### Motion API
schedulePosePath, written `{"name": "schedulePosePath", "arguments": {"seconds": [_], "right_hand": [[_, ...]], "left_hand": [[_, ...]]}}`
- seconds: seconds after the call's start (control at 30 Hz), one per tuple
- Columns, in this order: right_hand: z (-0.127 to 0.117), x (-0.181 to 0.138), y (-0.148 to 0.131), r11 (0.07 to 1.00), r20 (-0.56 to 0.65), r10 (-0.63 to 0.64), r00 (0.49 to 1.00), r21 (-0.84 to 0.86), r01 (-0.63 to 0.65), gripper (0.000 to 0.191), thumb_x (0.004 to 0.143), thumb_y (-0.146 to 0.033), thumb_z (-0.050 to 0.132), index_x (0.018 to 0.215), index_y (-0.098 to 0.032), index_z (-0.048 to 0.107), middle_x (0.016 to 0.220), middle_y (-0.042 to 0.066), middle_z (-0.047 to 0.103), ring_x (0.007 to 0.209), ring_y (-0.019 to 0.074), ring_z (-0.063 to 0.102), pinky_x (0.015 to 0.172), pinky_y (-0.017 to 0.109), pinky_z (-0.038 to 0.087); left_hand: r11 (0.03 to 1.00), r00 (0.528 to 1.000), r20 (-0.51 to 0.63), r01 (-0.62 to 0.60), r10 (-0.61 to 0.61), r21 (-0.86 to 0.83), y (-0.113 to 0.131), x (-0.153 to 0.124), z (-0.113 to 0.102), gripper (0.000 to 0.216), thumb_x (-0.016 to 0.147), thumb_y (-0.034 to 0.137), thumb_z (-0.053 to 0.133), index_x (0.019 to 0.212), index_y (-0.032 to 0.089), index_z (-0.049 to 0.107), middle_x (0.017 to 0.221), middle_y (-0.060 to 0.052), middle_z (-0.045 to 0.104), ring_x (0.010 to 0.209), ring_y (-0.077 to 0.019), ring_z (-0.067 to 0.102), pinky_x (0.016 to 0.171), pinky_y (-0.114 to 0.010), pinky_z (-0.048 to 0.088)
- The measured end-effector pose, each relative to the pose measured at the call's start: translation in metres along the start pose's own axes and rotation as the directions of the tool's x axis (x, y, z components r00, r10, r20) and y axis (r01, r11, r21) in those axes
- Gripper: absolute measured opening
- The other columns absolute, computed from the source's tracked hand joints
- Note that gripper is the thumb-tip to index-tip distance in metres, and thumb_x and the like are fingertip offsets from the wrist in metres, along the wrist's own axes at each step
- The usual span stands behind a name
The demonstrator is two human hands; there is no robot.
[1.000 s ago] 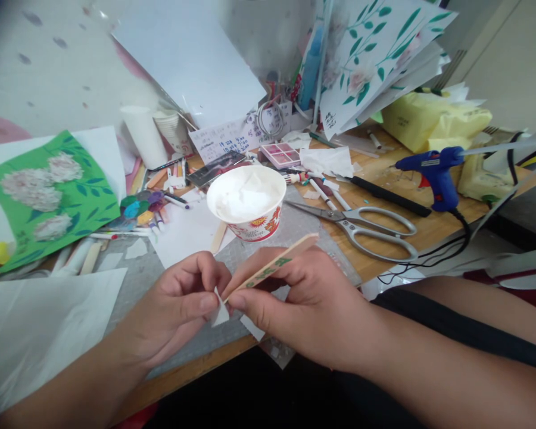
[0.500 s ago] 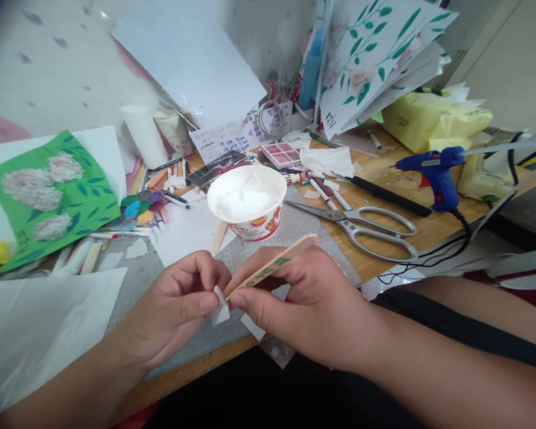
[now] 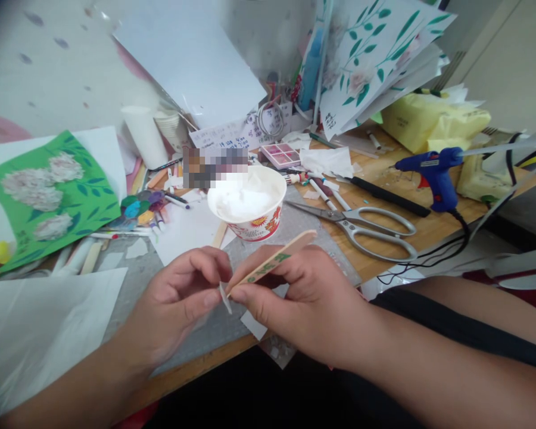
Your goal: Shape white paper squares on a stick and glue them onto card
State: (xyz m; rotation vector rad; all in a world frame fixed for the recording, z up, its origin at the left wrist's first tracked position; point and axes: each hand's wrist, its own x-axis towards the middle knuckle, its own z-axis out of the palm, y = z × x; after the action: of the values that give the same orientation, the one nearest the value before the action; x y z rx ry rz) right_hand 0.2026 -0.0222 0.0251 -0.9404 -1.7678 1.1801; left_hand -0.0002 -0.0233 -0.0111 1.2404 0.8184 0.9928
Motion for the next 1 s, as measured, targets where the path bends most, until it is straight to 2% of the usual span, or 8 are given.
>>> {"name": "schedulePosePath", "arguments": {"seconds": [0.07,0.13,0.27,0.37,0.47,0.63,0.87,1.0], "right_hand": [[0.000,0.000,0.000,1.000,-0.027,-0.002,1.000,-0.023,0.001,0.009,0.082,-0.019,0.062,0.078,-0.018,0.071,0.072,0.000,0.072,0.066,0.0135,0.067,0.061,0.020,0.053],[0.001,0.001,0.000,0.998,-0.047,-0.022,0.999,-0.061,0.019,0.010,0.082,-0.017,0.062,0.078,-0.017,0.071,0.073,0.000,0.072,0.067,0.0125,0.067,0.062,0.019,0.053],[0.004,0.001,0.000,0.989,-0.031,-0.099,0.995,-0.109,0.095,0.011,0.082,-0.012,0.062,0.080,-0.018,0.070,0.077,-0.001,0.073,0.069,0.0105,0.068,0.065,0.016,0.053],[0.008,0.001,0.001,0.986,-0.033,-0.112,0.993,-0.126,0.107,0.012,0.082,-0.010,0.061,0.083,-0.018,0.070,0.078,-0.002,0.073,0.068,0.0100,0.068,0.067,0.017,0.054],[0.010,0.001,0.002,0.975,-0.018,-0.142,0.990,-0.175,0.137,0.016,0.083,-0.008,0.059,0.085,-0.019,0.070,0.080,-0.002,0.074,0.072,0.0092,0.068,0.069,0.016,0.053],[0.010,0.003,0.004,0.969,-0.035,-0.134,0.990,-0.214,0.124,0.018,0.083,-0.010,0.059,0.086,-0.021,0.073,0.082,0.000,0.075,0.075,0.0127,0.069,0.070,0.020,0.054],[-0.008,0.011,0.008,0.987,-0.170,0.045,0.984,-0.145,-0.070,0.011,0.082,-0.026,0.064,0.079,-0.020,0.072,0.075,0.003,0.074,0.069,0.0179,0.069,0.062,0.027,0.054],[-0.025,0.022,0.011,0.999,-0.260,0.014,0.966,-0.031,-0.023,0.011,0.082,-0.032,0.067,0.080,-0.023,0.073,0.077,0.001,0.073,0.073,0.0176,0.068,0.066,0.028,0.053]], "left_hand": [[0.984,0.992,-0.072,-0.095,0.107,0.147,0.001,-0.003,-0.002,0.014,0.084,0.026,0.066,0.076,0.020,0.056,0.078,0.002,0.050,0.075,-0.0126,0.047,0.067,-0.025,0.037],[0.969,0.988,-0.074,-0.116,0.136,0.220,0.003,-0.006,-0.002,0.020,0.088,0.031,0.059,0.072,0.020,0.054,0.068,0.003,0.046,0.067,-0.0122,0.043,0.062,-0.025,0.034],[0.955,0.999,0.041,-0.004,-0.009,0.295,0.008,-0.006,0.001,0.025,0.087,0.038,0.058,0.072,0.019,0.057,0.065,0.003,0.051,0.063,-0.0118,0.045,0.059,-0.025,0.035],[0.933,0.998,0.001,0.057,-0.061,0.357,0.008,-0.004,0.004,0.022,0.082,0.039,0.062,0.075,0.018,0.060,0.068,0.001,0.057,0.066,-0.0136,0.050,0.063,-0.026,0.039],[0.908,0.992,-0.069,0.128,-0.109,0.400,0.009,-0.003,0.006,0.017,0.082,0.031,0.059,0.073,0.017,0.061,0.066,0.000,0.060,0.065,-0.0145,0.054,0.064,-0.026,0.042],[0.900,0.976,-0.133,0.209,-0.170,0.384,0.012,-0.002,0.008,0.015,0.080,0.025,0.056,0.068,0.017,0.062,0.063,0.000,0.063,0.063,-0.0147,0.056,0.062,-0.025,0.041],[0.935,0.955,-0.223,0.249,-0.194,0.252,0.013,0.003,0.008,0.016,0.076,0.027,0.059,0.063,0.018,0.057,0.058,0.001,0.062,0.060,-0.0143,0.053,0.060,-0.025,0.038],[0.951,0.952,-0.250,0.229,-0.175,0.206,0.011,0.004,0.004,0.018,0.078,0.026,0.058,0.062,0.019,0.057,0.058,0.002,0.061,0.060,-0.0141,0.052,0.061,-0.026,0.037]]}}
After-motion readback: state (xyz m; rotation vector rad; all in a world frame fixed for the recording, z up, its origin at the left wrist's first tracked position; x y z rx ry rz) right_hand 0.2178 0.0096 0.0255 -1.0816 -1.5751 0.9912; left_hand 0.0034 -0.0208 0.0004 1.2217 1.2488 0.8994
